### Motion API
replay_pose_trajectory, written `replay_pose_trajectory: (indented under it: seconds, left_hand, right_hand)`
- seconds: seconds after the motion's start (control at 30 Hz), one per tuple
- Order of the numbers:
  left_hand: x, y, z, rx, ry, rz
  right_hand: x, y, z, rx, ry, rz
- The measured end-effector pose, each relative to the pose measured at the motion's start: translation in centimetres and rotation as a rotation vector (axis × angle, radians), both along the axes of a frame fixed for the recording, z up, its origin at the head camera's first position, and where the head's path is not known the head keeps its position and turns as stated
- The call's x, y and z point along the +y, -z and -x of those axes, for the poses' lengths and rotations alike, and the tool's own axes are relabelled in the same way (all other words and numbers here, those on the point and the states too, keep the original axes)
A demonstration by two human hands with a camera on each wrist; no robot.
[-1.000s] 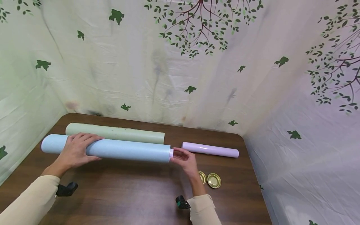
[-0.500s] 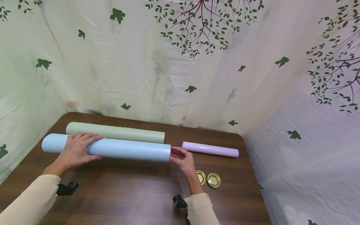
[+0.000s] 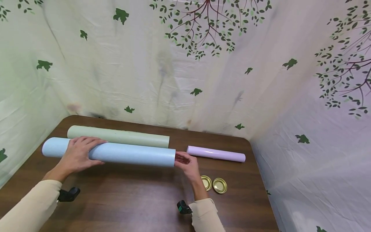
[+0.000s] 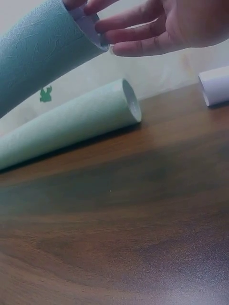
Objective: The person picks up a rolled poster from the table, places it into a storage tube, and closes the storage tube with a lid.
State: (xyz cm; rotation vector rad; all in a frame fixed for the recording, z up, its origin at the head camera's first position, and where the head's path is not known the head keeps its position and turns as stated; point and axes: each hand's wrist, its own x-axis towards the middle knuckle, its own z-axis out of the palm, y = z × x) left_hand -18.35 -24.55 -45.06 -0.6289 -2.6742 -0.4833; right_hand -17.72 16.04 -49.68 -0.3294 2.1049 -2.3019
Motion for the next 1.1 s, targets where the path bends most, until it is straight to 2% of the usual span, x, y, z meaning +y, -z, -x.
replay_pose_trajectory:
  seconds: [0.33, 0.53, 0.97, 1.1]
  left_hand:
    - [-0.2, 0.0, -0.1, -0.017, -0.007, 0.008]
    - [-0.3, 0.2, -0.2, -0.007, -0.004, 0.005]
    - [-0.3, 0.1, -0.1, 0.0, 0.0, 0.018]
    - [-0.3, 0.1, -0.1, -0.002, 0.001, 0.025]
  right_hand:
    - [0.1, 0.1, -0.3, -0.044, 0.043, -0.023]
    - [1.1, 0.1, -0.6, -0.024, 0.06, -0.006]
    - [6.6, 1.4, -2.4, 0.054, 0.179, 0.006]
    - [8.4, 1.7, -3.2, 0.081, 0.19, -0.1]
